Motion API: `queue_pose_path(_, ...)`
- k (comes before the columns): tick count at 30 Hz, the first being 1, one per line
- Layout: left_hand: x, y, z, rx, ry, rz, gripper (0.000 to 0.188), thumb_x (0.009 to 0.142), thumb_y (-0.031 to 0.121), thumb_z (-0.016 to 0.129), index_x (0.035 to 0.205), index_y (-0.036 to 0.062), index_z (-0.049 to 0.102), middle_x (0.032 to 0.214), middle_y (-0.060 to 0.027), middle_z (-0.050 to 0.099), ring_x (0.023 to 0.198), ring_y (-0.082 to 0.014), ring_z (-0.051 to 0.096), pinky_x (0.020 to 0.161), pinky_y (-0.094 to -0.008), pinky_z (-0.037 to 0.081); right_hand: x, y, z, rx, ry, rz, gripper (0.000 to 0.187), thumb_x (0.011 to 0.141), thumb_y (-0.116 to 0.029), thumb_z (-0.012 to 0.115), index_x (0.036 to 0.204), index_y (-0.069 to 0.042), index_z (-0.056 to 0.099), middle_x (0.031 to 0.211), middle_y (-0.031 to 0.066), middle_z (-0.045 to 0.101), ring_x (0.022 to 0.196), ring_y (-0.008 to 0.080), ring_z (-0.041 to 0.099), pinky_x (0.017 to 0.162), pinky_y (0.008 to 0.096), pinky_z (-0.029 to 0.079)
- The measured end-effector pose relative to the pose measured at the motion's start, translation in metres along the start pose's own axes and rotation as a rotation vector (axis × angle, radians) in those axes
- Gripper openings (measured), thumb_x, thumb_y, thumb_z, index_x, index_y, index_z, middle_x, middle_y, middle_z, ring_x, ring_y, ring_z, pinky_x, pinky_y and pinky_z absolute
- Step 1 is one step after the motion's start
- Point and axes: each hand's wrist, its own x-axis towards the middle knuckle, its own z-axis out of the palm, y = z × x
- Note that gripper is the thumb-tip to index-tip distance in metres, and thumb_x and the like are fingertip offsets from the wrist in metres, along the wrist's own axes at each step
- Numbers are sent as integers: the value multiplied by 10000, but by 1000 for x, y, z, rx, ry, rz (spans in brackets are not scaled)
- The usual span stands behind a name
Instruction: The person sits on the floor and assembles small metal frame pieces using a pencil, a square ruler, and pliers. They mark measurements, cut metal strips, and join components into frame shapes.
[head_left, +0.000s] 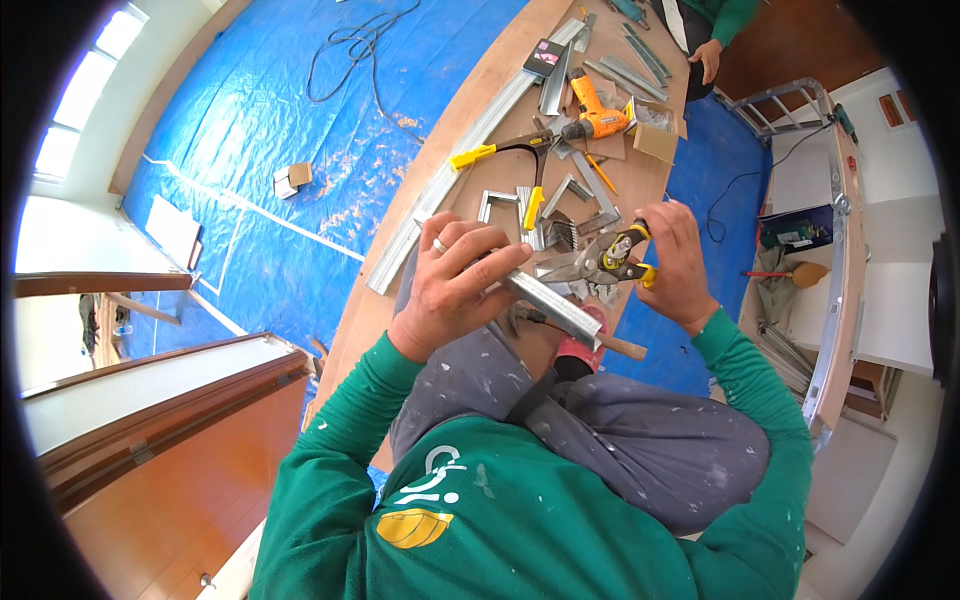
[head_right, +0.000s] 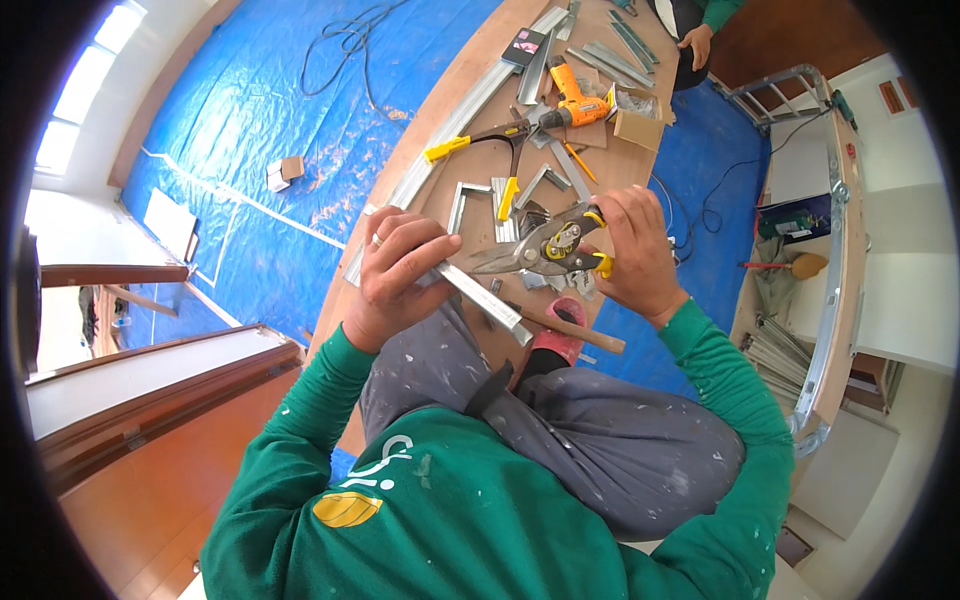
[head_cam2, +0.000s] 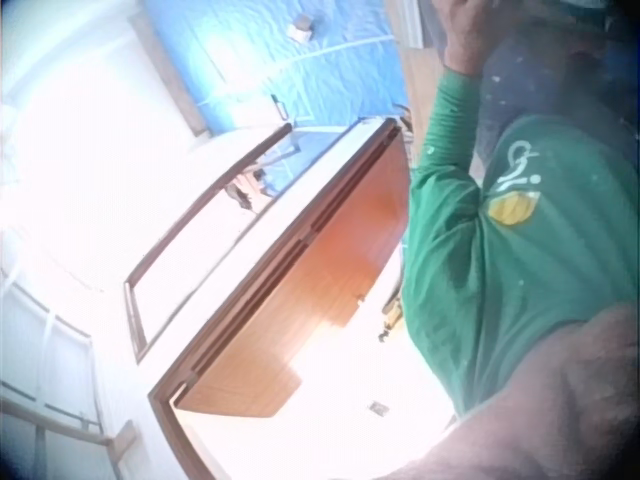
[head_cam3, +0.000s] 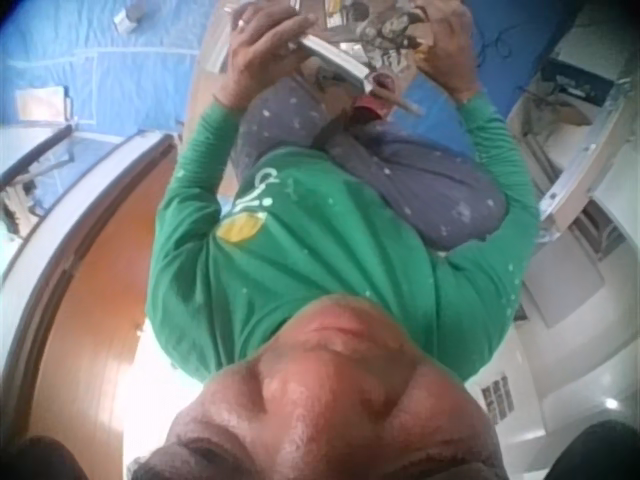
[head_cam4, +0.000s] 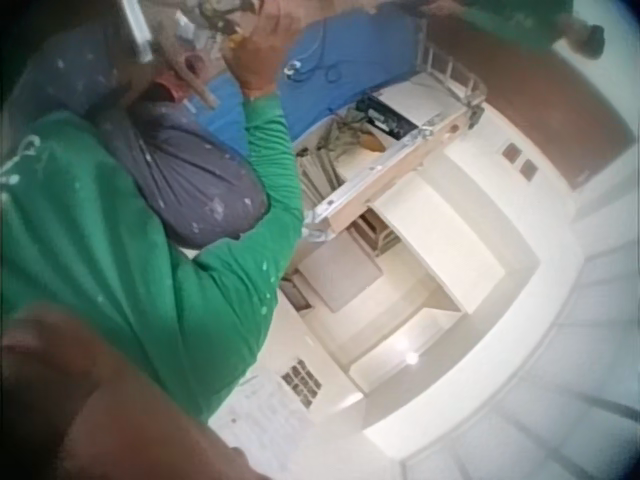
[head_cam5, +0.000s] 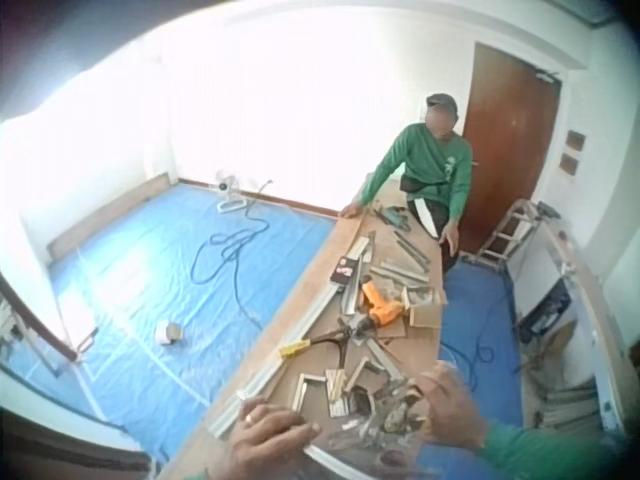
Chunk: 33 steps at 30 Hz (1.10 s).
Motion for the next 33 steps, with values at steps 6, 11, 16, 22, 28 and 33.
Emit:
queue_pose_path(6,-7,3,12,-229,-39,-84,608,655,65,881,1236,144,717,1202,-52,712,1188,-283,654,1201,-567,358,5,-3,-20,-151,59,-72,614,858,-237,804,1365,-19,534,1293,153,569,1236,363,564,1162,576,394)
queue_pose_path(11,-10,8,18,-320,-83,-98,625,674,53,876,1267,156,708,1293,-41,701,1290,-281,621,1261,-589,277,4,-1,-33,-210,87,-78,585,877,-244,791,1359,-26,542,1285,143,577,1224,354,580,1168,586,386)
queue_pose_path(16,-9,13,26,-368,-60,-27,589,713,21,858,1262,159,698,1353,-47,685,1357,-290,587,1273,-615,238,5,-3,-44,-261,138,-167,560,881,-243,787,1348,-43,551,1278,134,581,1213,334,592,1154,597,405)
queue_pose_path(22,-5,21,33,-433,-11,-12,546,742,-5,842,1245,150,697,1336,-68,684,1324,-301,613,1268,-620,246,4,0,-53,-300,177,-212,538,906,-256,773,1348,-43,552,1274,132,584,1206,322,601,1140,592,423)
queue_pose_path(28,-4,22,30,-441,-86,-16,571,736,27,845,1277,105,681,1216,-114,714,1130,-328,675,1099,-536,445,-3,5,-58,-311,167,-166,559,882,-211,781,1357,-34,543,1281,145,580,1207,332,594,1143,594,416)
queue_pose_path(33,-7,31,32,-527,-175,-99,704,599,59,875,1274,93,681,1143,-77,703,970,-302,643,876,-438,502,-13,11,-58,-258,86,-85,586,866,-197,783,1368,-29,531,1273,152,582,1204,345,589,1144,588,412)
